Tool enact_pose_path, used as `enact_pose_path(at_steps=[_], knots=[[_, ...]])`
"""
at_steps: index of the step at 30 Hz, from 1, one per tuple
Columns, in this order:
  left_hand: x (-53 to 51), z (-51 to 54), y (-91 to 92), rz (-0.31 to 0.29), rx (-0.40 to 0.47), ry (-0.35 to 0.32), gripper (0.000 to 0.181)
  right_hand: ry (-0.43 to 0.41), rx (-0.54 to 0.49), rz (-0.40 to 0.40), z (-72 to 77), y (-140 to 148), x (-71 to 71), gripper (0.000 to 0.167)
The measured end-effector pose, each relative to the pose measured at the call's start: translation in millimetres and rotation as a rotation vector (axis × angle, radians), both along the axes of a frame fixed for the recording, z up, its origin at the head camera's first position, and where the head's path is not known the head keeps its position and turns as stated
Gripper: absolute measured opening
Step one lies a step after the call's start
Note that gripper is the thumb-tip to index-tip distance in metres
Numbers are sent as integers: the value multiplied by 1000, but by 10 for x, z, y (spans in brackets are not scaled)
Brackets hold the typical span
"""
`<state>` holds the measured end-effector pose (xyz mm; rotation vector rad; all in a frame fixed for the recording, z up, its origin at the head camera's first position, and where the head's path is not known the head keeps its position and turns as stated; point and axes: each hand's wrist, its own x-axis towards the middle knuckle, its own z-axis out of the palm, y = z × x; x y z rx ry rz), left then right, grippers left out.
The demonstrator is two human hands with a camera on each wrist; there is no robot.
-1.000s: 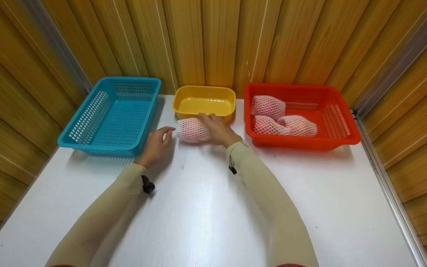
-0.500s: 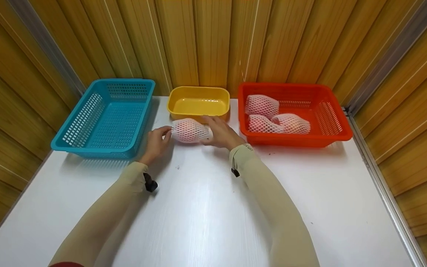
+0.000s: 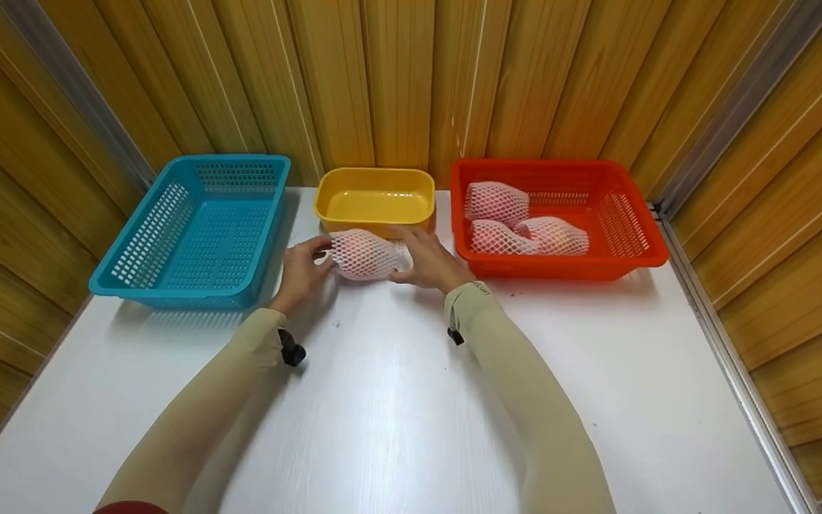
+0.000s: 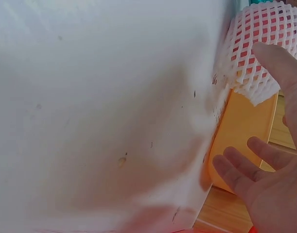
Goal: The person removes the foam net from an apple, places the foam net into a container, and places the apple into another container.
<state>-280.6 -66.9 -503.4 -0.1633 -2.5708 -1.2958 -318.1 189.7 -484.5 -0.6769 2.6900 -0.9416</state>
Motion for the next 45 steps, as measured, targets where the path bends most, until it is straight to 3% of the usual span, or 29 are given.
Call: enact_pose_path(at_steps=[9, 21, 27, 33, 38, 45], knots=[[-41, -33, 87, -97, -19, -26, 61, 41, 13, 20, -33, 34, 20, 95], [-136, -20, 219, -163, -174, -88, 82, 11, 49, -18, -43, 95, 44, 97], [-161, -25, 230, -158, -243, -97, 85, -17, 57, -50, -33, 113, 78, 96], [-179, -25, 236, -136, -226, -148, 85, -27, 50, -61, -29, 130, 87, 96], [-182, -28, 205, -129, -215, -136, 83, 0, 37, -20, -15, 90, 56, 96], [-161, -29, 181, -102, -170, -193, 86, 45, 62, 30, 3, -7, 24, 93]])
